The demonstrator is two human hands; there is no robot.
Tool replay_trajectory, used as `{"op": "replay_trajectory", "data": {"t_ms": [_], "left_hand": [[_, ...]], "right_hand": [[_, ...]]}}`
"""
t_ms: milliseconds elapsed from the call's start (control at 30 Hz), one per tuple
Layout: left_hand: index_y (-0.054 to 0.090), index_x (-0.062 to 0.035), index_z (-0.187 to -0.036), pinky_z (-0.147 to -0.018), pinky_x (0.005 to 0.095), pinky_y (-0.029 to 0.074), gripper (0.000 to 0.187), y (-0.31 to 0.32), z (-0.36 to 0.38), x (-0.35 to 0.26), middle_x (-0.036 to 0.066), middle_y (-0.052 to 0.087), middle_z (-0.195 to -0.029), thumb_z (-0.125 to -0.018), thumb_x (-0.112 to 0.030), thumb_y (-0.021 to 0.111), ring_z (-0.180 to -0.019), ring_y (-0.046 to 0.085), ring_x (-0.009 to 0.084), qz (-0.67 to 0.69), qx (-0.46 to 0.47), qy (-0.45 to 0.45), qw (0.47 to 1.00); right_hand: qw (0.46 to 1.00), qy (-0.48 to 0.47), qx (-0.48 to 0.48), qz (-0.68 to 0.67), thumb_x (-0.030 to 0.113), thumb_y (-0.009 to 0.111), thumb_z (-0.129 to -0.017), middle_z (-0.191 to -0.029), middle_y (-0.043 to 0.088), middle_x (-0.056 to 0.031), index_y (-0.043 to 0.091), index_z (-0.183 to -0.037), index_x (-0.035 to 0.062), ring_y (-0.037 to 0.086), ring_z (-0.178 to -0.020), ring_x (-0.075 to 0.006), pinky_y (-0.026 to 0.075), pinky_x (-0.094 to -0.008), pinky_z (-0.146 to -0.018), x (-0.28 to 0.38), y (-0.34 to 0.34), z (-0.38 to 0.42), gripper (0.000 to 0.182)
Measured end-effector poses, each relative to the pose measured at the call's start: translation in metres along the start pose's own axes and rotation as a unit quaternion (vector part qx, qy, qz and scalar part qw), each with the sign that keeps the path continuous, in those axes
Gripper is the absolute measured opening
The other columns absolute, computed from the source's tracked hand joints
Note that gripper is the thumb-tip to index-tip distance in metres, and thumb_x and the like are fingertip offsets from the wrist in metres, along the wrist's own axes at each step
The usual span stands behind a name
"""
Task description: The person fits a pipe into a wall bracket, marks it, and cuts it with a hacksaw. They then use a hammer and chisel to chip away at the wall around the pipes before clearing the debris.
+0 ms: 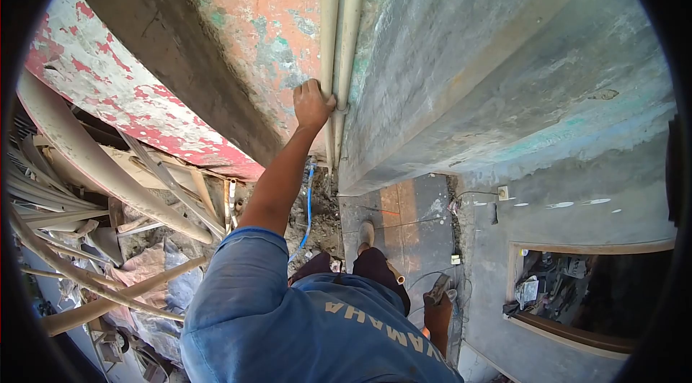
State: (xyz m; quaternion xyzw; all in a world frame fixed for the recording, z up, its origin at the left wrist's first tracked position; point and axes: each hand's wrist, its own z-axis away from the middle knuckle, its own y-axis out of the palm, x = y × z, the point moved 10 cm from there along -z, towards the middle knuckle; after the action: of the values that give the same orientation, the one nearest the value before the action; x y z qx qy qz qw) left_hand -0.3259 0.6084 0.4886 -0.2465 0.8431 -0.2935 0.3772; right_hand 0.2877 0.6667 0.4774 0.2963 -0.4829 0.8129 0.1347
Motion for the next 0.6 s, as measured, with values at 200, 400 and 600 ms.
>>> {"op": "replay_trajectory", "data": {"t_ms": [200, 400, 600], "left_hand": [[0.051, -0.0012, -0.097, -0.086, 0.0481, 0.043, 0.039, 0.000, 0.005, 0.003, 0.019, 0.056, -0.095, -0.067, -0.016, 0.069, -0.097, 0.049, 0.0396, 0.040, 0.003, -0.019, 0.999], [0.050, -0.0010, -0.098, -0.087, 0.0488, 0.041, 0.040, -0.003, 0.006, -0.002, 0.019, 0.054, -0.095, -0.066, -0.014, 0.070, -0.098, 0.047, 0.0398, 0.056, -0.025, -0.027, 0.998], [0.049, -0.0004, -0.099, -0.089, 0.0481, 0.041, 0.046, -0.001, 0.003, -0.008, 0.017, 0.055, -0.100, -0.067, -0.019, 0.075, -0.100, 0.050, 0.0383, 0.009, 0.031, -0.078, 0.996]], "right_hand": [[0.999, -0.035, 0.025, 0.033, 0.016, 0.078, -0.071, -0.077, 0.066, -0.0221, 0.062, -0.089, -0.0028, 0.066, -0.078, -0.0406, 0.049, -0.0422, -0.064, 0.015, 0.006, 0.008, 0.030], [0.999, -0.006, -0.019, 0.043, 0.020, 0.069, -0.077, -0.075, 0.066, -0.0220, 0.063, -0.088, -0.0054, 0.067, -0.071, -0.0345, 0.048, -0.0406, -0.062, -0.019, -0.003, 0.009, 0.029], [0.995, -0.084, 0.033, 0.031, 0.037, 0.059, -0.092, -0.085, 0.060, -0.0295, 0.061, -0.097, -0.0048, 0.060, -0.080, -0.0405, 0.044, -0.0467, -0.063, -0.016, 0.003, 0.001, 0.042]]}}
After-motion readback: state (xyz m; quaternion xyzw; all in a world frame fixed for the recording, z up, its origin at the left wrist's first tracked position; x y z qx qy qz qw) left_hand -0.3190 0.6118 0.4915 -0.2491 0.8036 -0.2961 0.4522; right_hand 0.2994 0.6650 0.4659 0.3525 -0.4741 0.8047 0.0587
